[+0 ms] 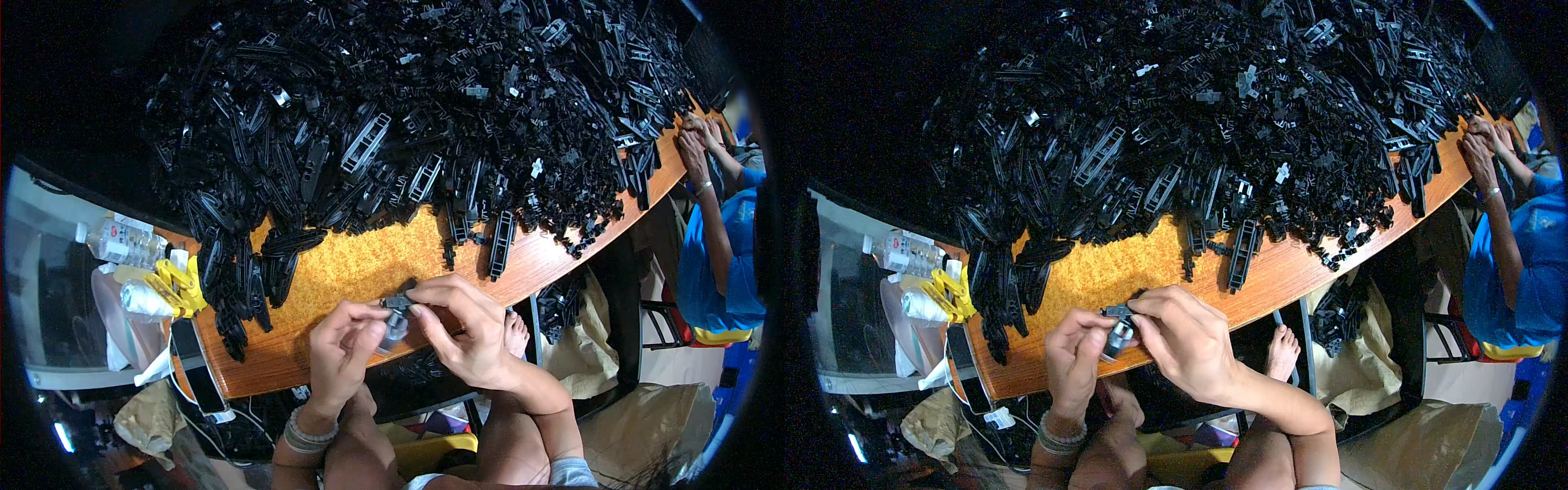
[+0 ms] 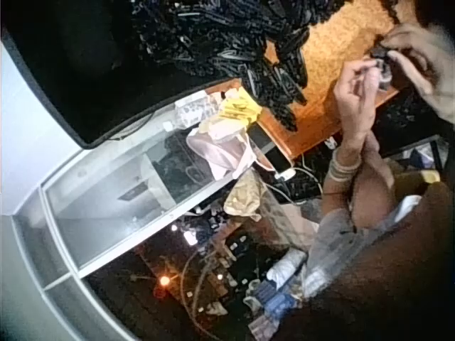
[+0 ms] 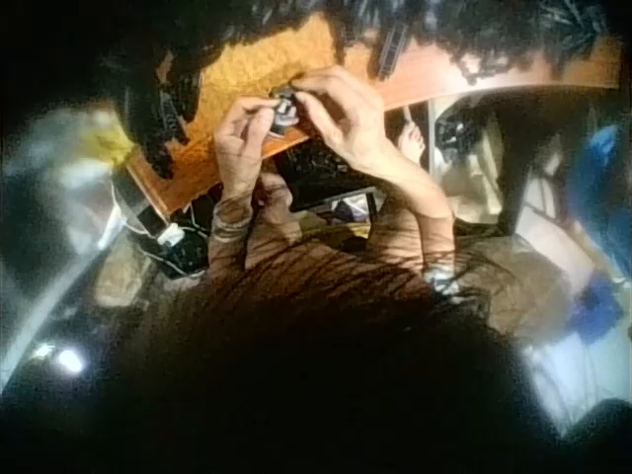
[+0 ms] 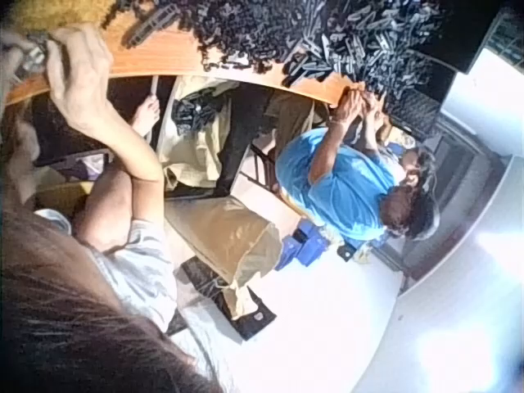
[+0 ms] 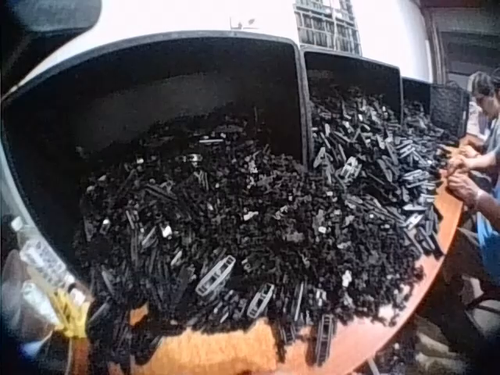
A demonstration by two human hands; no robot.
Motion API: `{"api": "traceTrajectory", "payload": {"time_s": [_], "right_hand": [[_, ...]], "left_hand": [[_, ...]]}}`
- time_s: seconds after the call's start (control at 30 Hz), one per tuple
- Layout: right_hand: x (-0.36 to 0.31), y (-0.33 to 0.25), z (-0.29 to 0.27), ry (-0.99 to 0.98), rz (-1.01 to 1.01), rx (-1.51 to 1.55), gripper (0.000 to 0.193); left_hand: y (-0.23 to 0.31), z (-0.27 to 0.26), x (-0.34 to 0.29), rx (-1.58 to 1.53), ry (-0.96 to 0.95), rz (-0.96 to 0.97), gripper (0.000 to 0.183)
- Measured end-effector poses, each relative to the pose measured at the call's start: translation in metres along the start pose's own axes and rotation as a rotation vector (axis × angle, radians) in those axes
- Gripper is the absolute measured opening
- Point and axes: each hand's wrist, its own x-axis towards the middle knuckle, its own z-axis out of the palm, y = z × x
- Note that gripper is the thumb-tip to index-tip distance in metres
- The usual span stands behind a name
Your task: The person assembles plastic components by picking up plastic pieces from a pile on the table and fitting them together by hand.
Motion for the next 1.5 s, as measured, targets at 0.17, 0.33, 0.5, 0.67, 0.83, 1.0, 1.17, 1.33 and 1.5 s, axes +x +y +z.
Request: {"api": "traceTrajectory", "payload": {"time_s": [0.17,0.33,0.5,0.67,0.83,1.0,1.17,1.33,1.5], "right_hand": [[-0.002,0.001,-0.005,-0.075,0.036,0.156,0.015],[-0.003,0.004,-0.006,-0.128,0.019,0.100,0.016],[-0.003,0.003,-0.009,-0.127,-0.063,-0.097,0.017],[-0.006,0.004,-0.006,-0.104,-0.064,-0.036,0.017],[-0.001,0.001,-0.008,-0.146,-0.193,-0.157,0.016],[-0.006,0.002,-0.007,-0.247,0.060,0.029,0.017],[-0.009,0.001,-0.020,-0.364,0.218,0.212,0.022],[0.002,0.013,-0.038,-0.776,0.152,0.207,0.026],[0.006,0.013,-0.029,-0.125,-0.015,-0.470,0.024]], "left_hand": [[0.019,0.016,0.007,-0.275,-0.041,-0.092,0.034],[0.006,0.003,0.000,0.043,-0.070,-0.004,0.035],[0.016,0.000,0.000,0.132,-0.012,-0.171,0.025],[0.024,0.007,0.000,0.047,-0.020,-0.169,0.024],[0.017,0.003,-0.002,0.055,-0.017,-0.157,0.023],[0.010,0.003,-0.004,0.191,0.041,0.114,0.025],[0.032,0.003,-0.007,0.259,-0.066,-0.032,0.024],[0.030,-0.023,0.003,0.551,-0.253,0.147,0.012],[0.042,-0.043,0.052,1.429,0.189,0.502,0.027]]}}
